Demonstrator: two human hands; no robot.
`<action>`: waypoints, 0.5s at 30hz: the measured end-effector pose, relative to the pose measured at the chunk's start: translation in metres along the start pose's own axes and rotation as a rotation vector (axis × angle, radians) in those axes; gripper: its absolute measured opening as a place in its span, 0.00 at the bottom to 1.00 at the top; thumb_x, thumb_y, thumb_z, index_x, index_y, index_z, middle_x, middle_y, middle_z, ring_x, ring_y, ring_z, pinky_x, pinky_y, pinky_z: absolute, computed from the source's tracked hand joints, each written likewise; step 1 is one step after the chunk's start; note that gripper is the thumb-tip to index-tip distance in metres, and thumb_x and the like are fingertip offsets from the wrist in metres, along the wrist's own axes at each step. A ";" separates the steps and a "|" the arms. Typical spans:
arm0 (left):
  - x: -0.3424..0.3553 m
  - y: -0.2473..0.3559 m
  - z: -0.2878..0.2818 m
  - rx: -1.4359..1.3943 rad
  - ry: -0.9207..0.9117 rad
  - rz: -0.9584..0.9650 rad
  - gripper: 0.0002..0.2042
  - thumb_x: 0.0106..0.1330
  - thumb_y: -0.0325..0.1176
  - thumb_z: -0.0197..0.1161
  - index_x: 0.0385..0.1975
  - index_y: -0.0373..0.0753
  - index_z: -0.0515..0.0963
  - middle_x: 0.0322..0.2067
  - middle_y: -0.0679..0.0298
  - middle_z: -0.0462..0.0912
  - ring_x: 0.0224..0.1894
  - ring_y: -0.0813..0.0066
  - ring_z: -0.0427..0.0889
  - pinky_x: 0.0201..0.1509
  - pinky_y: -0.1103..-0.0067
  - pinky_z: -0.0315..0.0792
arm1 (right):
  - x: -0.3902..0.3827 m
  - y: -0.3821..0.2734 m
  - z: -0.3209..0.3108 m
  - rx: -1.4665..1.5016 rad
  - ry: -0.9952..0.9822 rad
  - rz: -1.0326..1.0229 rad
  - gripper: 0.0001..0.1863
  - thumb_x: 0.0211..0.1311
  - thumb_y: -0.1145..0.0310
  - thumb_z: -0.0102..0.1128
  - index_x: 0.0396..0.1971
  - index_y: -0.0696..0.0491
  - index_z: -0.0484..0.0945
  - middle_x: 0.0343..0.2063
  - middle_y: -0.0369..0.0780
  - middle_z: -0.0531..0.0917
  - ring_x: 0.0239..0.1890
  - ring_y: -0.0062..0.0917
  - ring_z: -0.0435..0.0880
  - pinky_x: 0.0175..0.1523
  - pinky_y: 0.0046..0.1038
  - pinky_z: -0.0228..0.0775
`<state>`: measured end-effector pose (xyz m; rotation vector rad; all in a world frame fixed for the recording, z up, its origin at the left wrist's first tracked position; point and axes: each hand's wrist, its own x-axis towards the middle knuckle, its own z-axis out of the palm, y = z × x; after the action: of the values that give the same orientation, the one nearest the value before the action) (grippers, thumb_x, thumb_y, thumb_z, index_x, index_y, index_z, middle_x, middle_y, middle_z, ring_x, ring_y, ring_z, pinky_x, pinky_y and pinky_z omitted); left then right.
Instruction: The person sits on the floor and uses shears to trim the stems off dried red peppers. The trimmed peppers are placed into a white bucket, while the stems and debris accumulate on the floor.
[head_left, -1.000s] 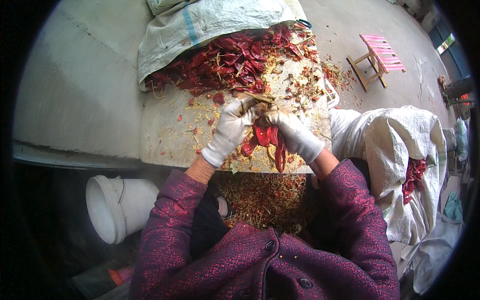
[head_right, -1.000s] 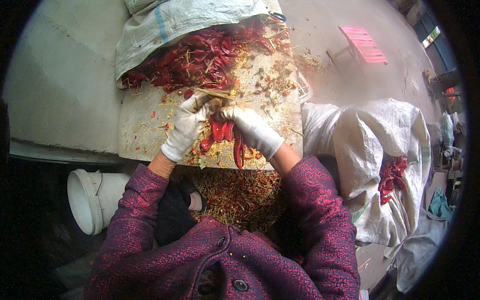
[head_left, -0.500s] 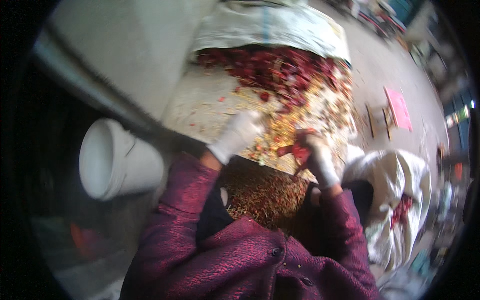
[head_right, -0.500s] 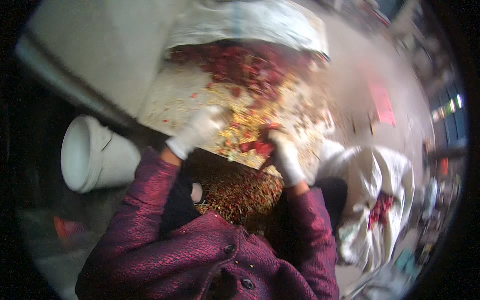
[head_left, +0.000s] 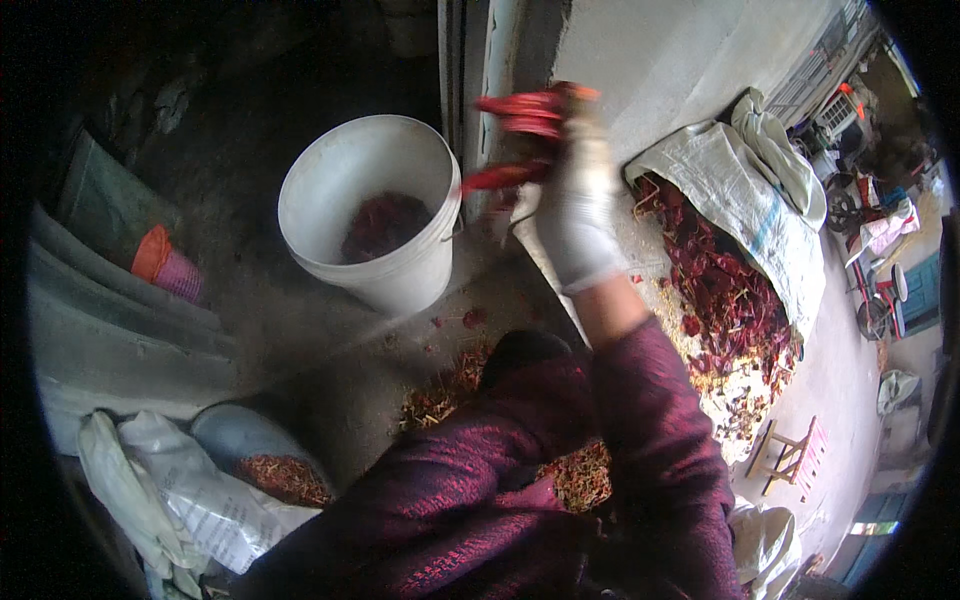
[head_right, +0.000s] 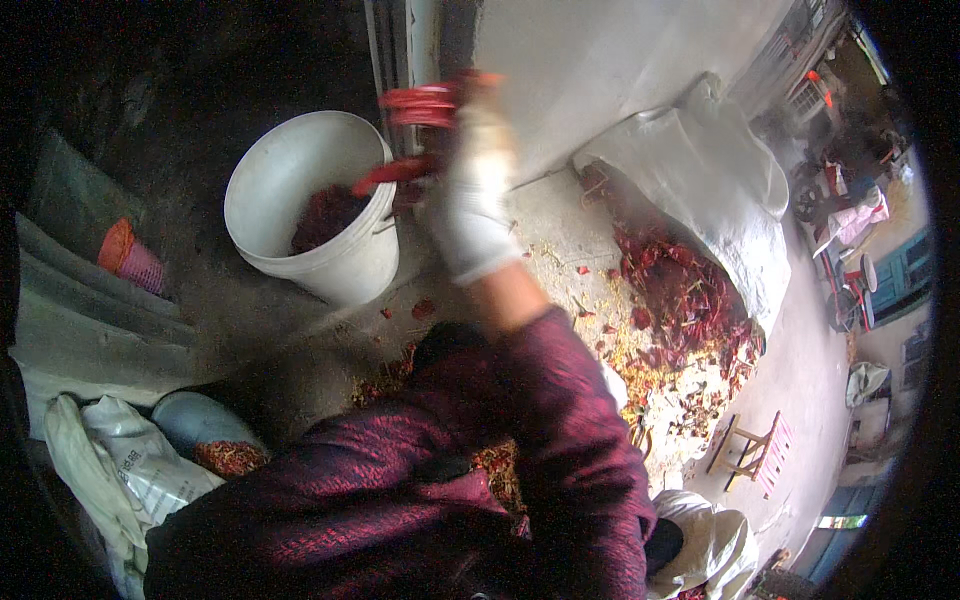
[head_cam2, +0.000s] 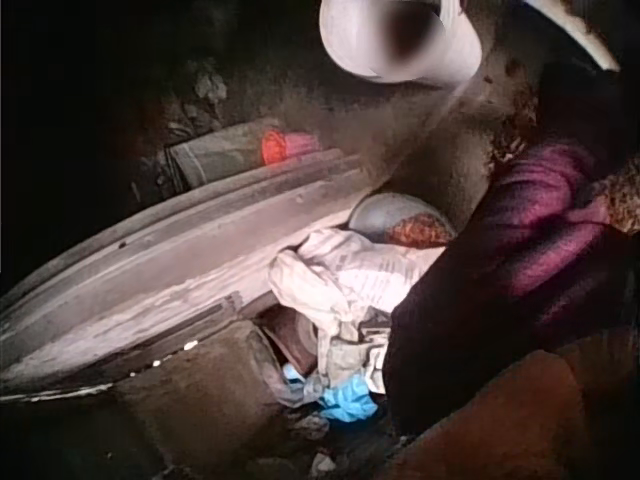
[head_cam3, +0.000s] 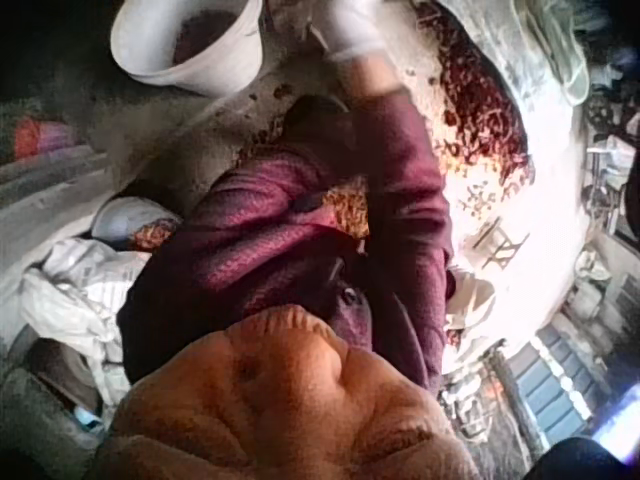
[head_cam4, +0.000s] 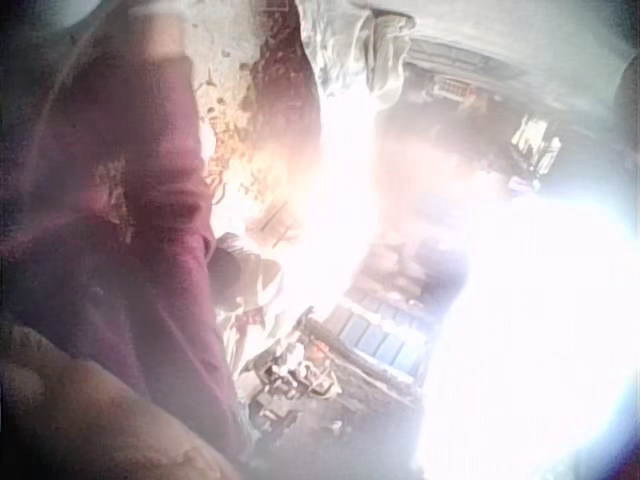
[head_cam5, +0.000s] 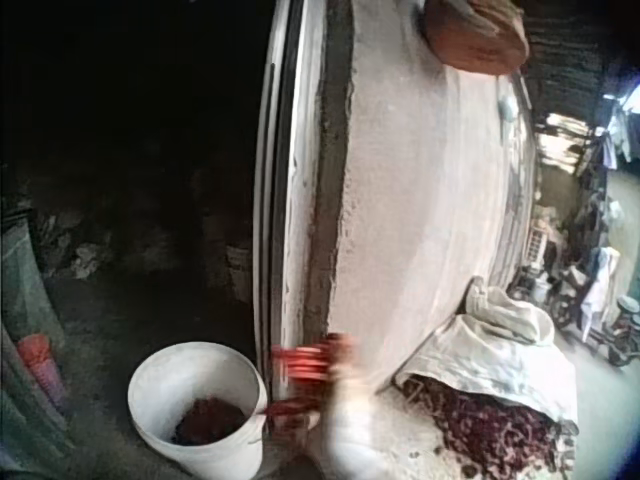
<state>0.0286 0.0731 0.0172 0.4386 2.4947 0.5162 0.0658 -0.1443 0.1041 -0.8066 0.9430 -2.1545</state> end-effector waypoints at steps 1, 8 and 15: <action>0.000 0.000 0.000 0.000 0.016 0.000 0.16 0.67 0.44 0.58 0.47 0.42 0.81 0.45 0.55 0.84 0.50 0.60 0.82 0.55 0.62 0.75 | 0.012 0.035 0.016 -0.070 -0.047 0.033 0.17 0.69 0.52 0.55 0.47 0.49 0.75 0.40 0.36 0.79 0.41 0.26 0.77 0.49 0.34 0.70; 0.012 0.008 0.001 -0.032 0.111 0.022 0.14 0.65 0.42 0.59 0.42 0.41 0.83 0.41 0.56 0.85 0.46 0.61 0.83 0.50 0.63 0.75 | 0.000 0.119 -0.033 -0.126 -0.432 0.630 0.26 0.73 0.67 0.53 0.67 0.59 0.65 0.55 0.42 0.81 0.53 0.27 0.83 0.54 0.26 0.79; 0.022 0.023 0.000 -0.037 0.153 0.024 0.13 0.63 0.41 0.60 0.38 0.40 0.84 0.37 0.56 0.85 0.42 0.63 0.84 0.46 0.64 0.76 | -0.046 -0.005 -0.065 -0.112 -0.426 0.308 0.36 0.72 0.51 0.54 0.67 0.63 0.63 0.57 0.48 0.79 0.54 0.28 0.82 0.57 0.27 0.76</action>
<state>0.0156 0.1027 0.0173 0.4298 2.6233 0.6263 0.0445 -0.0816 0.0590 -1.0477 0.8987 -1.5946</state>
